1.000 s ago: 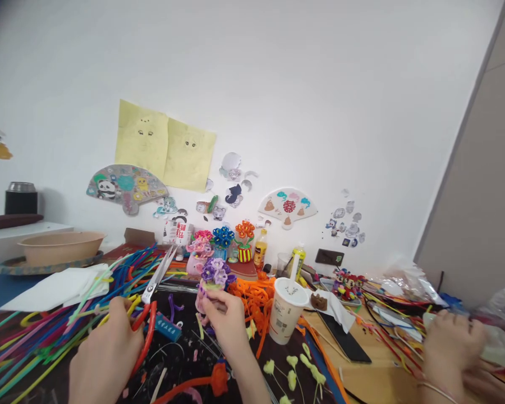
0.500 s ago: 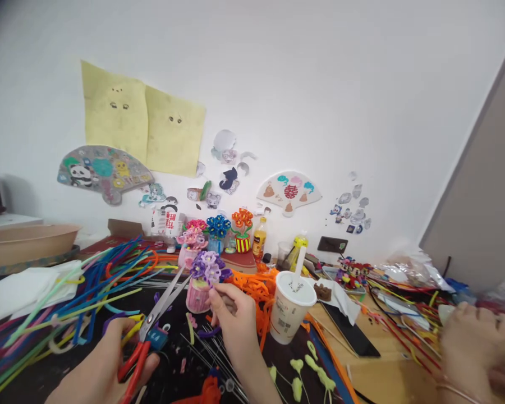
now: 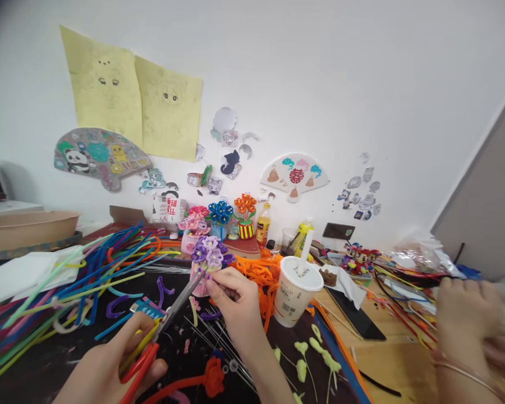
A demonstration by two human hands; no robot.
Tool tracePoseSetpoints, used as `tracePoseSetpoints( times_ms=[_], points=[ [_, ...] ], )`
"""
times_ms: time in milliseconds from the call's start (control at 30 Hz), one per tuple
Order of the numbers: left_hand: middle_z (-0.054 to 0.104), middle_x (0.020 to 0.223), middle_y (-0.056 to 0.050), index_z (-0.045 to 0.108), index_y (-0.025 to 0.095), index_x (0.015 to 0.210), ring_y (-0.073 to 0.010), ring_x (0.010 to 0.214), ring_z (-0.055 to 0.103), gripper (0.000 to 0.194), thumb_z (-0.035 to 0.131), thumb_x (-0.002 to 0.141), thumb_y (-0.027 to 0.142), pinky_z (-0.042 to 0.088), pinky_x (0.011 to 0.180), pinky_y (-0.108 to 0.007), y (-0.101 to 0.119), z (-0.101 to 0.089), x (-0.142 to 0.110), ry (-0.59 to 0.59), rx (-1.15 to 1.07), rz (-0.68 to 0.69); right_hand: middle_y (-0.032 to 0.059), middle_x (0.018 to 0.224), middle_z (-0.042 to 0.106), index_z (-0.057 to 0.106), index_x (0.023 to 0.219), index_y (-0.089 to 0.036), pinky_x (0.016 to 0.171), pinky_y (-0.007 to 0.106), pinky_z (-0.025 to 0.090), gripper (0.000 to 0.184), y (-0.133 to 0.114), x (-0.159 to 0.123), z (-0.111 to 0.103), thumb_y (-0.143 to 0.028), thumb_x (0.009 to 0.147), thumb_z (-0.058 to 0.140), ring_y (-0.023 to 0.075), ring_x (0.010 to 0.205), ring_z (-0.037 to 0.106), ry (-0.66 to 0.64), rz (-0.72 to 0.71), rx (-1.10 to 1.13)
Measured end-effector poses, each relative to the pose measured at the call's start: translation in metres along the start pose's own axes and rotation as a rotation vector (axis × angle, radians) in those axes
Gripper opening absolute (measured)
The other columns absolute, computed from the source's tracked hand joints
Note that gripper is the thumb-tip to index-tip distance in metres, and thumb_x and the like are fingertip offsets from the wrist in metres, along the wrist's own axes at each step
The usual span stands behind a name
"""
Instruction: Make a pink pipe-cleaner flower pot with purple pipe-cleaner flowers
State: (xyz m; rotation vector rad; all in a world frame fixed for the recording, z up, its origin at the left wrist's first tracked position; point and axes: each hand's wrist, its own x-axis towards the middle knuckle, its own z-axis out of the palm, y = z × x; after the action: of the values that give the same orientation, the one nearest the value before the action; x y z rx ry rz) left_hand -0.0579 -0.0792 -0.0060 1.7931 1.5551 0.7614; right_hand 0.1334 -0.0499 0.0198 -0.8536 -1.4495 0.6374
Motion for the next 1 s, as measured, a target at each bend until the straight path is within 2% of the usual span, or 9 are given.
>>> tracePoseSetpoints(
  times_ms=[133,333,500,700,867,1000],
  points=[
    [0.053,0.052,0.007,0.044,0.025,0.072,-0.0144,0.051,0.049,0.028,0.055,0.061,0.048,0.037,0.053,-0.02,0.004,0.001,-0.001,-0.022,0.035,0.028,0.0025,0.07,0.057,0.069,0.068,-0.017,0.055,0.024,0.041,0.019,0.001,0.0,-0.001,-0.031,0.078,0.063,0.0138,0.065,0.051,-0.033,0.03,0.04],
    [0.043,0.046,0.008,0.039,0.023,0.064,-0.0105,0.047,0.038,0.026,0.054,0.063,0.045,0.03,0.051,-0.018,0.013,0.0,-0.007,0.032,0.014,0.052,0.0032,0.076,0.059,0.071,0.074,-0.019,0.063,0.026,0.043,0.017,0.001,0.0,-0.004,-0.033,0.078,0.063,0.0154,0.072,0.053,-0.068,0.037,0.052],
    [0.043,0.045,0.008,0.039,0.023,0.064,-0.0097,0.046,0.035,0.027,0.054,0.065,0.045,0.029,0.048,-0.017,0.009,0.003,-0.006,0.043,0.017,0.075,0.0038,0.078,0.06,0.073,0.079,-0.02,0.066,0.027,0.044,0.015,0.001,0.0,-0.006,-0.031,0.079,0.062,0.0164,0.075,0.055,-0.087,0.038,0.034],
    [0.03,0.044,0.008,0.04,0.02,0.06,-0.0081,0.047,0.024,0.035,0.046,0.073,0.052,0.025,0.046,-0.017,0.002,0.011,-0.002,0.07,0.071,0.129,0.0031,0.078,0.06,0.074,0.081,-0.022,0.069,0.027,0.044,0.013,0.006,0.001,-0.007,-0.027,0.079,0.063,0.0159,0.076,0.056,-0.074,0.033,0.047],
    [0.037,0.047,0.005,0.055,0.016,0.063,-0.0081,0.048,0.025,0.046,0.04,0.077,0.057,0.024,0.046,-0.019,-0.009,0.016,0.002,0.071,0.131,0.151,0.0031,0.075,0.06,0.074,0.08,-0.021,0.067,0.027,0.044,0.016,0.007,0.002,-0.006,-0.031,0.08,0.062,0.0158,0.073,0.055,-0.071,0.038,0.002],
    [0.041,0.05,0.002,0.057,0.017,0.064,-0.0093,0.05,0.026,0.047,0.035,0.08,0.055,0.024,0.049,-0.021,-0.016,0.013,0.009,-0.004,0.268,0.185,0.0031,0.072,0.058,0.074,0.078,-0.019,0.063,0.027,0.043,0.021,0.008,0.002,-0.006,-0.034,0.081,0.06,0.0158,0.07,0.053,-0.075,0.016,-0.032]
  ],
)
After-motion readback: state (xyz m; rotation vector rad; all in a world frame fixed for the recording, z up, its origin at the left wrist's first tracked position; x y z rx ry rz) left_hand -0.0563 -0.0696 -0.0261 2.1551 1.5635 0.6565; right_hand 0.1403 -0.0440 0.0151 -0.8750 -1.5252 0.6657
